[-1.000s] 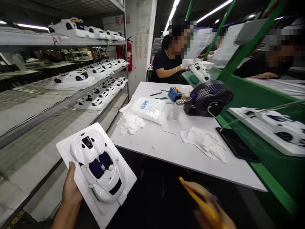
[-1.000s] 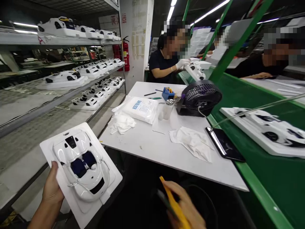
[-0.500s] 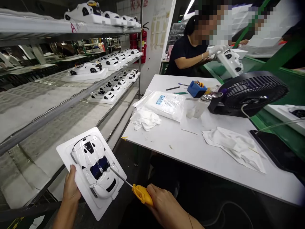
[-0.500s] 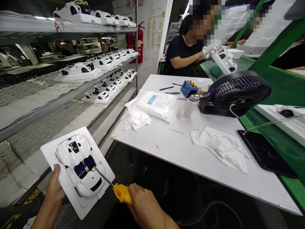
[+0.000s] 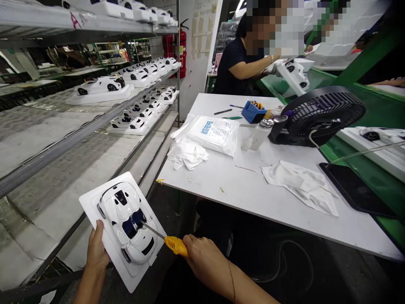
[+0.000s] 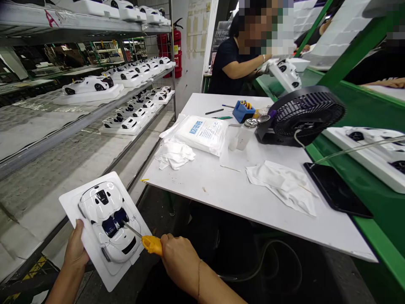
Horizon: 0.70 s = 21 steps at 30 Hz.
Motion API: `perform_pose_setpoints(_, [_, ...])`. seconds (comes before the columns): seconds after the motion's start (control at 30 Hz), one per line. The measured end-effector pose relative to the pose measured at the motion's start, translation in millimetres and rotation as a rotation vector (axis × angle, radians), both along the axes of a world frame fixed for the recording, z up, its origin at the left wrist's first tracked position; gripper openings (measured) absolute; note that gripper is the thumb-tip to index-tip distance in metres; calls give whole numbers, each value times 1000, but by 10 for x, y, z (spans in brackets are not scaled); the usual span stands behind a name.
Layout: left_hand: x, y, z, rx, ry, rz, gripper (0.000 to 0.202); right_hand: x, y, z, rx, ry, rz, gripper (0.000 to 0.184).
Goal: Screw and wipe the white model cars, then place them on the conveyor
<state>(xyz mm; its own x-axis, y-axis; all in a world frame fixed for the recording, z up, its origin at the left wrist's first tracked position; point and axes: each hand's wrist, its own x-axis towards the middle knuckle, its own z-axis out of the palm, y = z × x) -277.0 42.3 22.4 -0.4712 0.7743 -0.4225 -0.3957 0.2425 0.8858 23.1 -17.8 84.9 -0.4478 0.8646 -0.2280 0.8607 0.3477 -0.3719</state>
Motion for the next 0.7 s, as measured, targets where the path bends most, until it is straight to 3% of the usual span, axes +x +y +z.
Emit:
perform_pose_setpoints(0.13, [46,5,3,10,2,-7,45,-1,-43,65,-40,55,60,7])
perform_pose_setpoints(0.47, [-14,1,-78,2,13,2,49,53,-63,53,2,56,-4,7])
perform_pose_setpoints(0.7, [-51,-20,-223,-20,5,-9,51,178,48,246,46,121,-85,5])
